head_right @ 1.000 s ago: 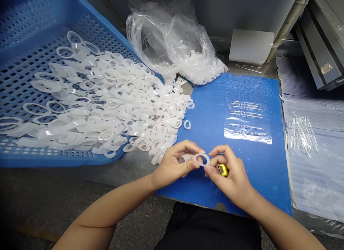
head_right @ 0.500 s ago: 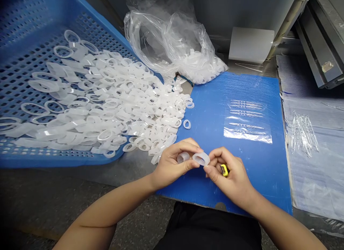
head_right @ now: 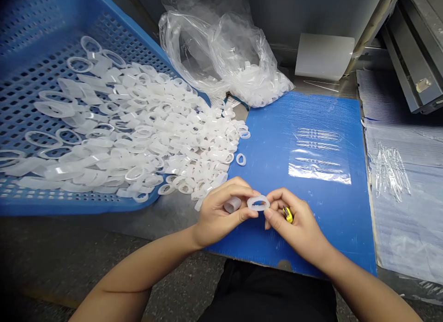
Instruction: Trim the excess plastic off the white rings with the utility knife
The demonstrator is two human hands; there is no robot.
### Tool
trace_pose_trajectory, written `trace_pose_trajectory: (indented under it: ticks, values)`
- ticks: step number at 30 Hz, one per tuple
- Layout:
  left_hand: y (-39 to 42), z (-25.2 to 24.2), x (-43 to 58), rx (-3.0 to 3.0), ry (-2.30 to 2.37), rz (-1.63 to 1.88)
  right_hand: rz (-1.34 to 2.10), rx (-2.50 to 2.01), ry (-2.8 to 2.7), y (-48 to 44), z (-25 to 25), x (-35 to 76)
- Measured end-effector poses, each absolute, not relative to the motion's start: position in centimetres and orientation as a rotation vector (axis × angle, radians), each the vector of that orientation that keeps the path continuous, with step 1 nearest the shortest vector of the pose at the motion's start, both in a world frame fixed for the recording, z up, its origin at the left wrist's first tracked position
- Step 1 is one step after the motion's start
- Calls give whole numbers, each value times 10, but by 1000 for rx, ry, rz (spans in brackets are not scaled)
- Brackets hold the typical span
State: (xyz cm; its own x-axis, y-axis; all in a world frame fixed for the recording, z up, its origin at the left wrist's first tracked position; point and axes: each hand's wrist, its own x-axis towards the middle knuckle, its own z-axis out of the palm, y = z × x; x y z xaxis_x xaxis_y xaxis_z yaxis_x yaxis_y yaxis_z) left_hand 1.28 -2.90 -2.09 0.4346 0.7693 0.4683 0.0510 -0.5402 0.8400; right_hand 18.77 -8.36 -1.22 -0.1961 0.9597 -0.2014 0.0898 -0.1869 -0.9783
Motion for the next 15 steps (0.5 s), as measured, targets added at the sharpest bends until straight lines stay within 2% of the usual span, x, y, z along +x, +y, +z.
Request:
trace_pose_trajectory:
  ticks: [7, 15]
  values:
    - [-30, -20, 12, 1935, 695, 1171, 1622, -1249, -1267, -80, -12, 188]
    - [-30, -22, 12, 1929, 687, 1145, 1491, -1314, -1317, -81, -11, 186]
